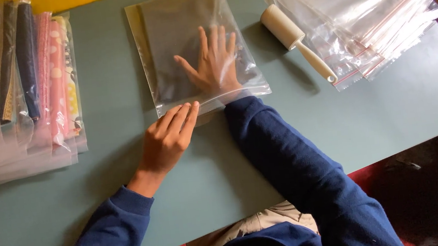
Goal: The person uses a small wooden rolling pin to smooth a piece of dark grey patterned fabric on a green table. They fold the fabric into a smaller square, smooth it again with the roller, and then place it into a clear plastic zip-lock bag, sealing it shut.
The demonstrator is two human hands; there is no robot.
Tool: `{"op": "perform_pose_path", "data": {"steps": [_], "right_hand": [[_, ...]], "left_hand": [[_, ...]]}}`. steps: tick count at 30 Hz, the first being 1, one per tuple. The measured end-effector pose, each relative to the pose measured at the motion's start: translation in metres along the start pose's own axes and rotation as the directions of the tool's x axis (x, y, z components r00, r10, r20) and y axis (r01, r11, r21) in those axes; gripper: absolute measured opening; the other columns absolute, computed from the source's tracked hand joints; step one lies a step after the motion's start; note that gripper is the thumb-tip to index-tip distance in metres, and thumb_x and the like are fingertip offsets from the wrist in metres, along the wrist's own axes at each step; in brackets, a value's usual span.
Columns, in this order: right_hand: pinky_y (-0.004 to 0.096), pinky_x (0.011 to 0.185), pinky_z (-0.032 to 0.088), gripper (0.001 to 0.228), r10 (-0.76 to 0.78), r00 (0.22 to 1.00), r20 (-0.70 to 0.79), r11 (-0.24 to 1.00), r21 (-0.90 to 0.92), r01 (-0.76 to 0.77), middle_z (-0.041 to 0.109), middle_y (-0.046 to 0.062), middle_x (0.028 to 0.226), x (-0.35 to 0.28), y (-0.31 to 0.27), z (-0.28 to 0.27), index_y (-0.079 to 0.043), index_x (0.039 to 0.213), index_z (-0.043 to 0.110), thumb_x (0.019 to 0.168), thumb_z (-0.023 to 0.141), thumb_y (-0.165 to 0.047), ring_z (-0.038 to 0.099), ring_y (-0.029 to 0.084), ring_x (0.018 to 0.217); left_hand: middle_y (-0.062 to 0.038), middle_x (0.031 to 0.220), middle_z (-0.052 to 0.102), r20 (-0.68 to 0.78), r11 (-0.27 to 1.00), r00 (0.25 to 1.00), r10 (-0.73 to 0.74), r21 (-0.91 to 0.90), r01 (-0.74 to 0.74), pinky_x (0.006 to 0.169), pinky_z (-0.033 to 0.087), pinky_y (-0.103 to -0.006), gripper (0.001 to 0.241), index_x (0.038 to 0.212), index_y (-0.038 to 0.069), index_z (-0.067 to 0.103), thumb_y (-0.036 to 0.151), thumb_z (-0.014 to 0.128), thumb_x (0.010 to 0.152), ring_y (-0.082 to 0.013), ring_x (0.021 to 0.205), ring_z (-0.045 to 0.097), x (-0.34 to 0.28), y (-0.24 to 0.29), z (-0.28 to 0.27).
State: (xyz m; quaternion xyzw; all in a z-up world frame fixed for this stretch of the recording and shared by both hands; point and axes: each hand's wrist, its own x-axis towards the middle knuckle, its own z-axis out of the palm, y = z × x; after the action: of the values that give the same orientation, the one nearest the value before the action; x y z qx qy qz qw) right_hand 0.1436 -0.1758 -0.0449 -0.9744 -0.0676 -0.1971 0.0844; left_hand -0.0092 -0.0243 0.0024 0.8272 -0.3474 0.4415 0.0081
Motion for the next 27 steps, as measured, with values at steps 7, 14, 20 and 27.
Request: {"op": "perform_pose_path", "data": {"steps": [7,14,20,27], "right_hand": [[0.063,0.122,0.014,0.101,-0.025,0.999,0.028,0.998,0.055,0.023,0.033,0.03,0.157,-0.021,0.005,-0.008,-0.006,0.152,0.048,0.092,0.032,-0.085,0.023,0.043,0.15],[0.068,0.119,0.027,0.107,-0.068,0.998,0.005,0.985,0.157,0.067,0.04,0.041,0.152,-0.049,0.002,-0.034,-0.002,0.157,0.039,0.091,0.048,-0.085,0.038,0.056,0.145],[0.052,0.126,0.02,0.115,-0.594,0.78,0.196,0.804,0.122,0.582,0.032,0.03,0.163,-0.111,0.033,-0.091,0.007,0.158,0.03,0.09,0.046,-0.084,0.022,0.043,0.155],[0.036,0.077,0.061,0.015,-0.696,0.671,0.256,0.578,0.753,0.313,0.076,-0.009,0.082,-0.044,0.078,-0.181,-0.028,0.1,0.075,0.088,0.072,-0.037,0.075,0.023,0.079]], "left_hand": [[-0.006,0.099,0.071,0.032,1.0,0.999,0.001,0.03,-0.002,0.069,0.059,-0.0256,0.023,0.116,0.009,0.076,-0.002,0.074,0.096,-0.0172,0.091,0.07,-0.011,-0.008,0.012],[-0.005,0.09,0.064,0.026,0.999,0.999,0.027,0.036,-0.028,0.068,0.058,-0.0227,0.019,0.115,0.012,0.077,0.007,0.067,0.1,-0.0179,0.093,0.07,-0.02,-0.007,0.014],[-0.003,0.09,0.067,0.156,0.997,0.985,0.068,-0.032,-0.064,0.069,0.056,-0.0227,0.02,0.115,0.015,0.075,0.02,0.07,0.096,-0.0166,0.088,0.069,-0.037,-0.011,0.021],[-0.01,0.066,0.059,0.202,0.941,0.978,-0.045,-0.32,0.109,0.055,0.053,-0.0336,0.042,0.091,0.004,0.077,0.044,0.067,0.098,-0.0245,0.062,0.062,0.036,-0.038,0.008]]}}
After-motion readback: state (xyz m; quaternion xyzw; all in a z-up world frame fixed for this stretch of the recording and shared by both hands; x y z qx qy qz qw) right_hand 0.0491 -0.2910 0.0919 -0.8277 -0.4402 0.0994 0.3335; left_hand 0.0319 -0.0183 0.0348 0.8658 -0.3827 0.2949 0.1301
